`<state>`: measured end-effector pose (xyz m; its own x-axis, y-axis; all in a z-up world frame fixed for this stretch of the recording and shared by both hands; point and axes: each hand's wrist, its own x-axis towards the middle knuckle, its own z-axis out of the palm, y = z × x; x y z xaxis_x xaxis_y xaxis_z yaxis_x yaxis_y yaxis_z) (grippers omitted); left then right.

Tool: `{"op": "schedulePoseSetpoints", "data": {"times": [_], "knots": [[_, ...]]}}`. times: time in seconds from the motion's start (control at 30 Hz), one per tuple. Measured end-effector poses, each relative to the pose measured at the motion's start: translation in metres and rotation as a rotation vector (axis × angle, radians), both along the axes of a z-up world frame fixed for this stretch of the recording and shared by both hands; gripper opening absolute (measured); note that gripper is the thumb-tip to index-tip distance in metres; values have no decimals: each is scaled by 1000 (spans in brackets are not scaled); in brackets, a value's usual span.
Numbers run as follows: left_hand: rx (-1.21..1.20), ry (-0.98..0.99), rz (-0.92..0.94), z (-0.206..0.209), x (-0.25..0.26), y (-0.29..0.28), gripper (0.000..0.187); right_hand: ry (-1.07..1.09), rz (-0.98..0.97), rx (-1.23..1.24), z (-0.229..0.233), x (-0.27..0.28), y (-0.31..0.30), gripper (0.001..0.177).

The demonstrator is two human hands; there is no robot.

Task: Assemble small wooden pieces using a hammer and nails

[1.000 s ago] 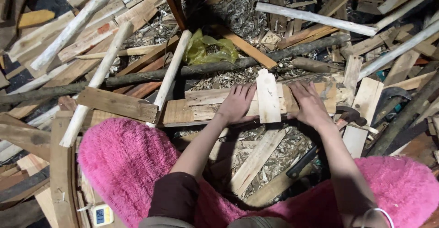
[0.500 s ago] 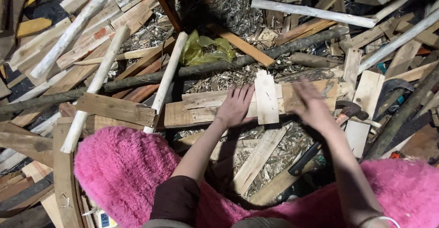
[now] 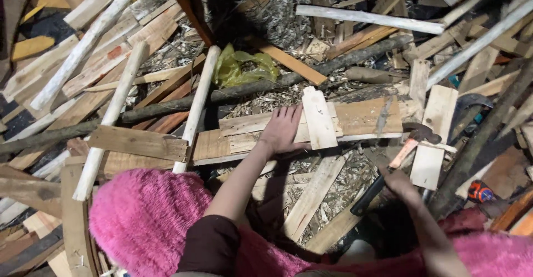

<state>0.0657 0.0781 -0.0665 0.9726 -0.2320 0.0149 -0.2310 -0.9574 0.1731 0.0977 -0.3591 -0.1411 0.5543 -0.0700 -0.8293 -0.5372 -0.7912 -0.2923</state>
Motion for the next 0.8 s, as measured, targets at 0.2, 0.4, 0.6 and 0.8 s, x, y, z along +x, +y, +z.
{"op": "schedulePoseSetpoints", "data": {"times": [0.2, 0.4, 0.6, 0.8], "knots": [[-33, 22, -6, -3, 2, 2, 153, -508, -120, -12, -50, -19, -8, 47], [-152, 16, 4, -2, -3, 3, 149, -483, -741, 622, -4, -4, -30, 11], [-108, -101, 20, -13, -14, -1, 139, -578, -662, 708, 125, -14, 20, 16], [22, -147, 8, -8, -20, -5, 131, -639, -203, 579, 205, -45, 65, 37]]}}
